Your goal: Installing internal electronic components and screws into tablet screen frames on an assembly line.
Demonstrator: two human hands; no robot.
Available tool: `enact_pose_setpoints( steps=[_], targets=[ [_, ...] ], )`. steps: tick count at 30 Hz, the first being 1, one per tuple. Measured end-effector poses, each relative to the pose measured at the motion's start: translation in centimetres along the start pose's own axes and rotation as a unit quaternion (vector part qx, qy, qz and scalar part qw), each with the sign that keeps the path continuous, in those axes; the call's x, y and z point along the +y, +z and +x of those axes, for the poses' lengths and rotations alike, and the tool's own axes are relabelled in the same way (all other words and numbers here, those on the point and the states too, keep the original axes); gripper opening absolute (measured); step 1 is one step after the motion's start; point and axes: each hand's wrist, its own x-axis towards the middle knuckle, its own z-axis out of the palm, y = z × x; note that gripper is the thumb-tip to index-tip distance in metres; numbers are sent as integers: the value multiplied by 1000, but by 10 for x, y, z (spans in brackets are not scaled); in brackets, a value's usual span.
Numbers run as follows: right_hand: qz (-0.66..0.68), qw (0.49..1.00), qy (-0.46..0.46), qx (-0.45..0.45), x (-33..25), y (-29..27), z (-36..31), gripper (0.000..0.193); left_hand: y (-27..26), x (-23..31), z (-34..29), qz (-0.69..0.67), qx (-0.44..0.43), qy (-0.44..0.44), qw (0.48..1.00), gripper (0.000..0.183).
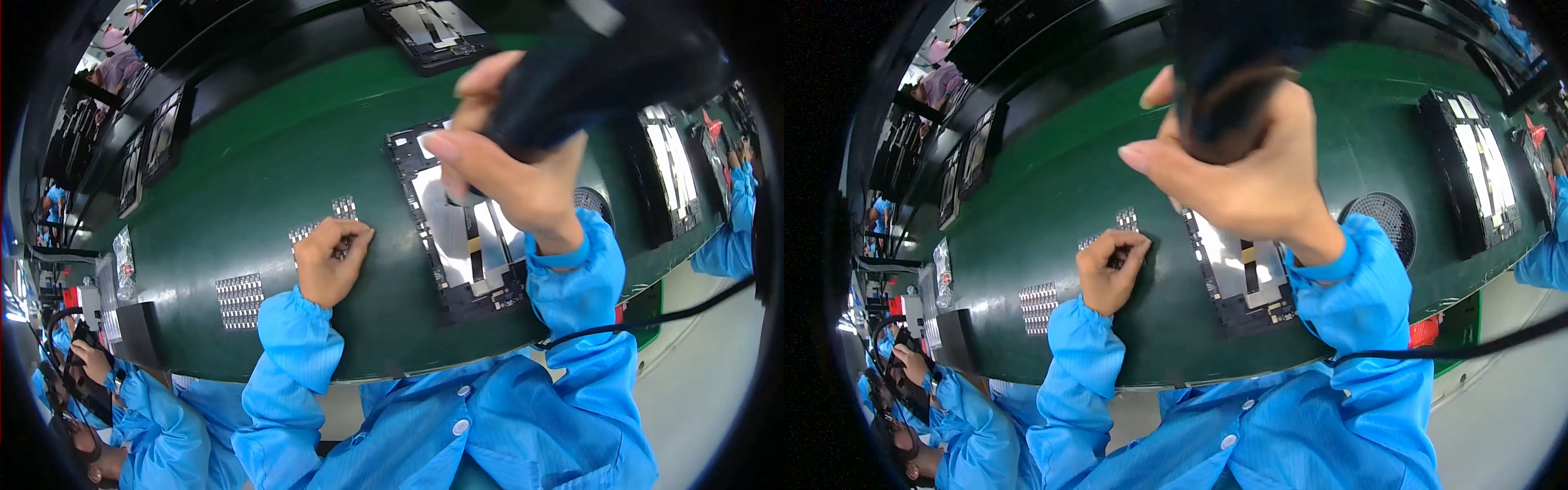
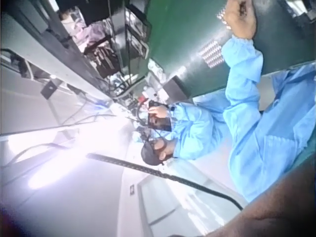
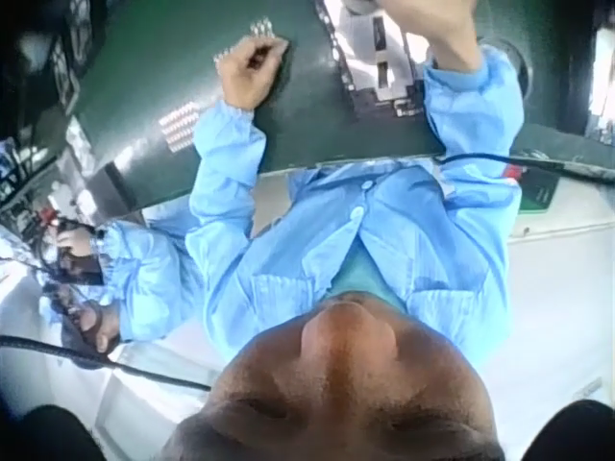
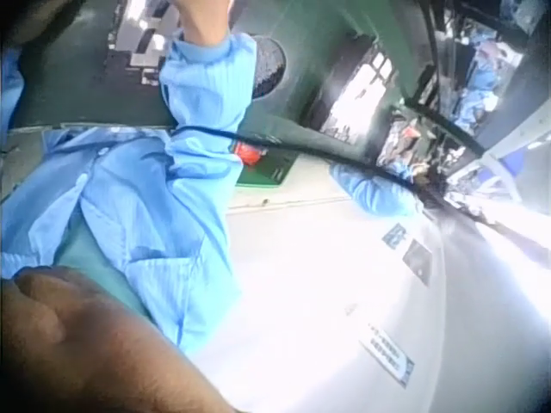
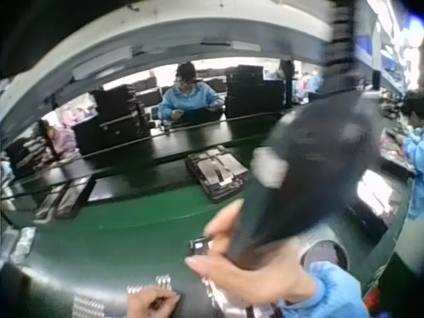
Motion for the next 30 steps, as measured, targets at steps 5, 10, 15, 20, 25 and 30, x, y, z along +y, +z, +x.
enact_pose_setpoints(
  steps=[5, 10, 15, 20, 25, 30],
  targets=[
    [35, 996, 81, 5, 30, 31, 13, 33, -7, -11, 14, -29, 52, -22, 998, 19],
    [22, 995, 97, 14, 48, 35, 10, 33, -14, -17, 20, -9, 75, -43, 996, 17],
    [5, 996, 87, 2, 53, 37, 11, 32, -18, -26, 19, -18, 106, -50, 993, 14],
    [29, 996, 84, 23, 60, 38, 11, 27, -11, -35, 18, -102, 146, -62, 982, 10],
    [30, 996, 84, 24, 61, 39, 11, 27, -10, -31, 19, -154, 156, -81, 972, 9],
    [27, 996, 88, 17, 58, 40, 10, 26, -13, -33, 16, -186, 176, -64, 965, 13]
  ],
)
